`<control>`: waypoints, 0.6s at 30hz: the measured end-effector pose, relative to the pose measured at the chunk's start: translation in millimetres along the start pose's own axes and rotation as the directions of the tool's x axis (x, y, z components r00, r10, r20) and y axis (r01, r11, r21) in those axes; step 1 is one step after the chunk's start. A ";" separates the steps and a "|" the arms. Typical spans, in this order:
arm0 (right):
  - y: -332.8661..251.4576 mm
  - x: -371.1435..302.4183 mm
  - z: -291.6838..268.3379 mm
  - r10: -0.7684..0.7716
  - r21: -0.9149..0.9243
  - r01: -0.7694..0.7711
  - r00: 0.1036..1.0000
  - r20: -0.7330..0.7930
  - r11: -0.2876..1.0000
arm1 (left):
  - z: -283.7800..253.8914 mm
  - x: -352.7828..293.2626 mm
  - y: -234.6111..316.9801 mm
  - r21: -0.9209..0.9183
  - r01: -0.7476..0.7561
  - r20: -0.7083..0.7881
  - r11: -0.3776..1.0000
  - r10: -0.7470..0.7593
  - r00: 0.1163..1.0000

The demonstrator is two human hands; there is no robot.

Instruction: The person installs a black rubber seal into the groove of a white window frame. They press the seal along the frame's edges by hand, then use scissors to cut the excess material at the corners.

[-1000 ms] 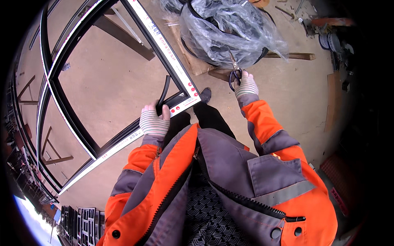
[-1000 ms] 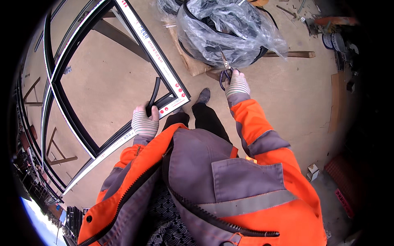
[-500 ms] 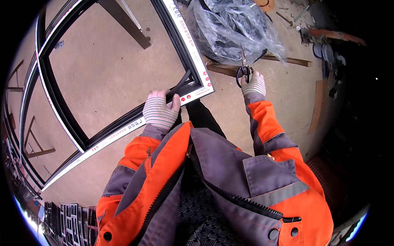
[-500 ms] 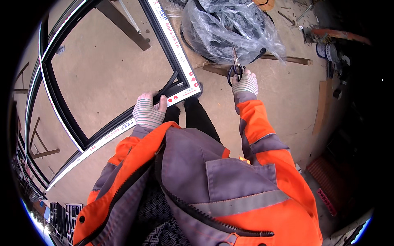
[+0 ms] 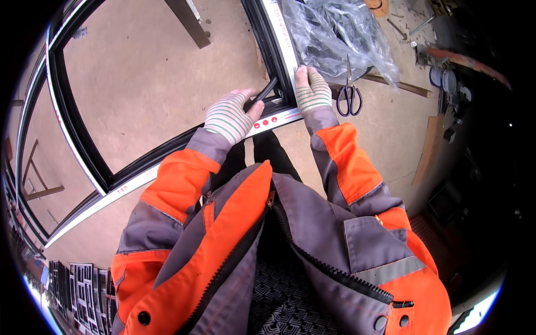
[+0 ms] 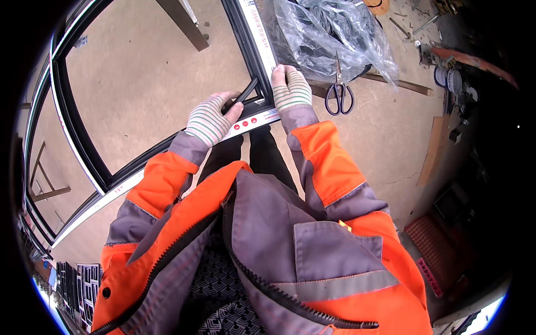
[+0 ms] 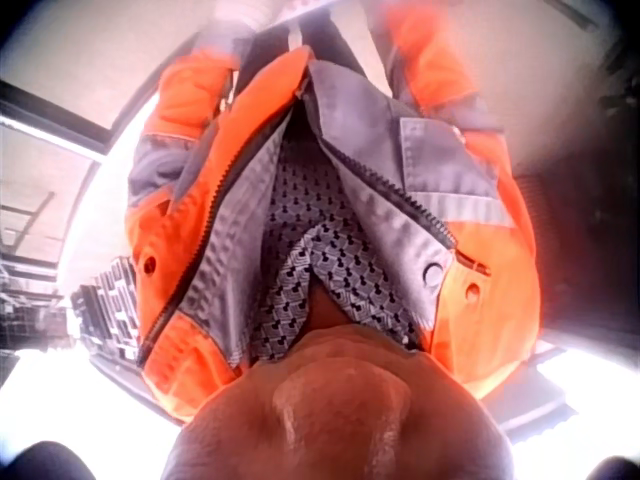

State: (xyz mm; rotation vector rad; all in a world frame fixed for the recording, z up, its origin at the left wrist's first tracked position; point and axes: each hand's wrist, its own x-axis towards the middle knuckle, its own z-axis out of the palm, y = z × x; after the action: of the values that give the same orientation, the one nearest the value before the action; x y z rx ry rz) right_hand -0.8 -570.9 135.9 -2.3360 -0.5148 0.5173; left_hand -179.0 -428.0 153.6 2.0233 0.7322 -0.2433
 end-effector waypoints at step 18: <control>-5.7 -5.9 21.2 0.111 0.254 -0.067 0.980 -0.164 0.965 | -6.9 32.1 -11.4 -0.082 -0.173 0.165 0.981 0.185 0.969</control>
State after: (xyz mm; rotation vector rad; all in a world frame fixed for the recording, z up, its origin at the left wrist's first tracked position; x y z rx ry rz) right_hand -17.4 -558.6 126.5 -2.1458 -0.2466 0.3860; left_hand -160.7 -405.1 134.9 1.9625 0.4412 -0.2801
